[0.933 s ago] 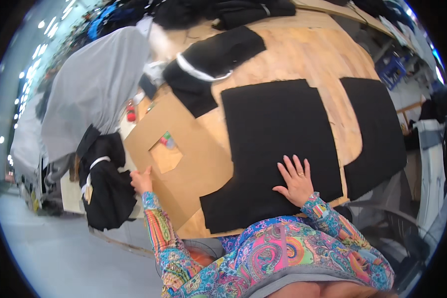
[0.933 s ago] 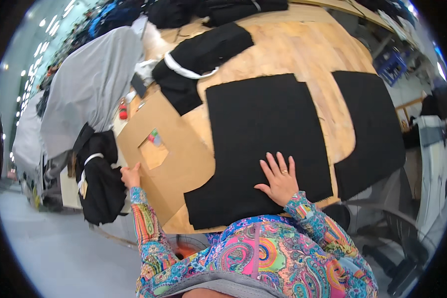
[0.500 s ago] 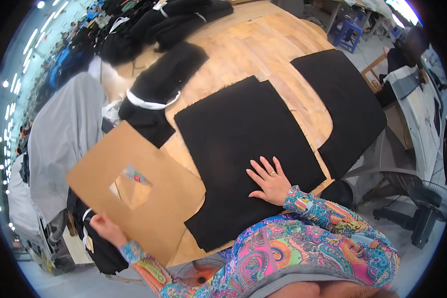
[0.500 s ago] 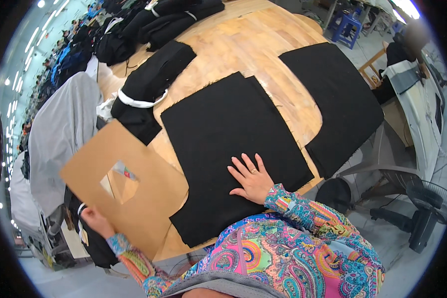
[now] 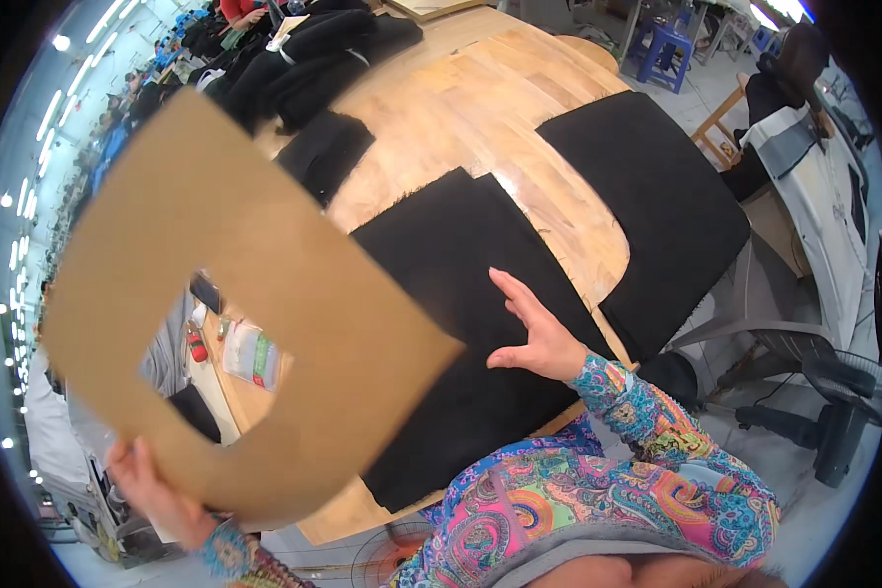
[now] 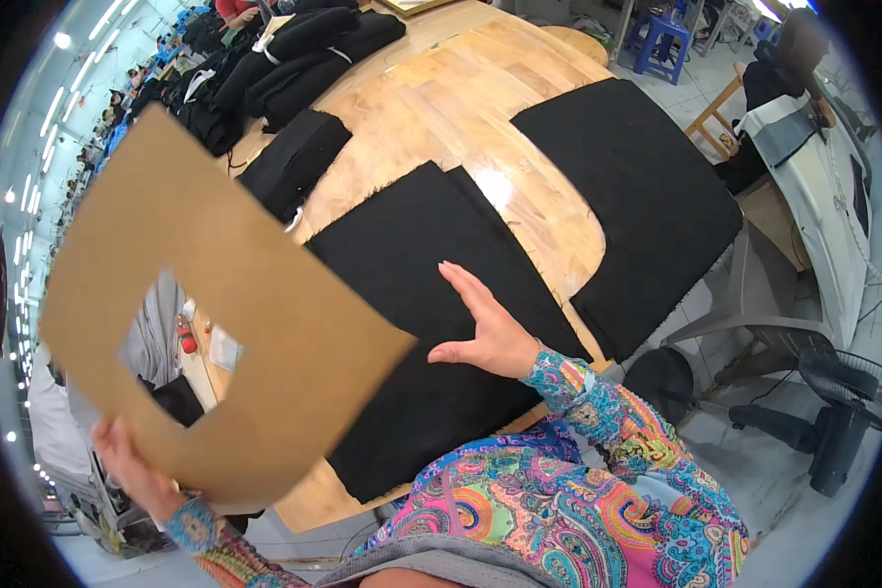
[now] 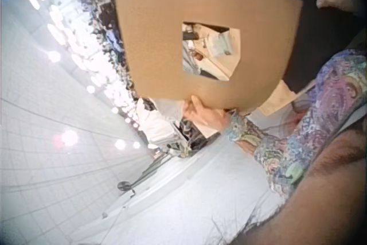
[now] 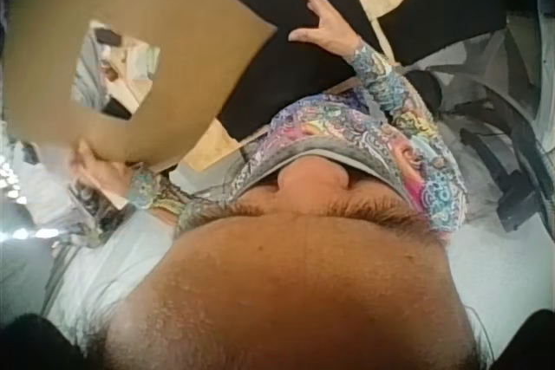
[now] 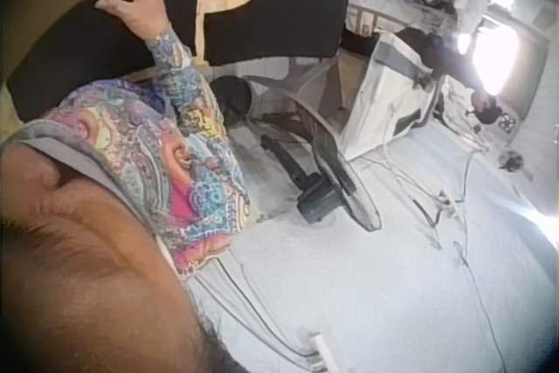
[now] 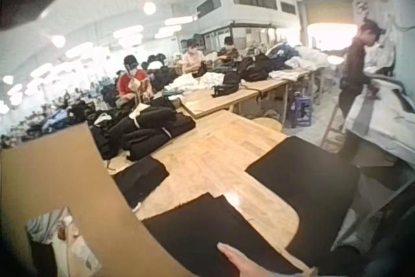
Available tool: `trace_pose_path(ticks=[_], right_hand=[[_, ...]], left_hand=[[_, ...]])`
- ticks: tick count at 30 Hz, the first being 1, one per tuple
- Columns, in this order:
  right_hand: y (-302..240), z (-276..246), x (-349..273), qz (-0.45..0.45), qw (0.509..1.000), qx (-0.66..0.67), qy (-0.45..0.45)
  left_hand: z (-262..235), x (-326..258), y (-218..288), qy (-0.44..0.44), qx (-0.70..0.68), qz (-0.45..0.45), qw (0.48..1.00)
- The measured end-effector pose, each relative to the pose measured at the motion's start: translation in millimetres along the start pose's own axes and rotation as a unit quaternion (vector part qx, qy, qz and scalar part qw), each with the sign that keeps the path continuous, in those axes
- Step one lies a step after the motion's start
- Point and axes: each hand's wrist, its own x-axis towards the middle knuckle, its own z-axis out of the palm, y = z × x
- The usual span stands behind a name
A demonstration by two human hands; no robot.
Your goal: The person uses a cardboard template to mark black fabric pieces on a wooden table. They place the template on the fabric, trace the outline with a white marker, and then move the template to the next piece of fabric to repeat the process.
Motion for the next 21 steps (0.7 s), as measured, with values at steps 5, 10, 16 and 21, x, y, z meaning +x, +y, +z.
trace_pose_path(ticks=[5,10,16,21], right_hand=[[9.7,-29.5,-18.1,0.128,0.942,0.309,-0.041],[54.3,-51.1,-41.2,0.163,0.969,0.182,0.022],[49.0,-54.0,-36.6,0.256,0.966,0.011,0.036],[83.2,-53.5,-32.4,0.180,0.983,0.001,0.047]], left_hand=[[92.9,-35.9,-94.8,-0.146,-0.014,-0.064,0.987],[157.8,-79.9,-185.4,-0.237,-0.079,-0.140,0.958],[180.6,-100.0,-217.6,-0.230,-0.009,-0.171,0.958],[194.6,-94.7,-203.4,-0.195,0.287,0.113,0.931]])
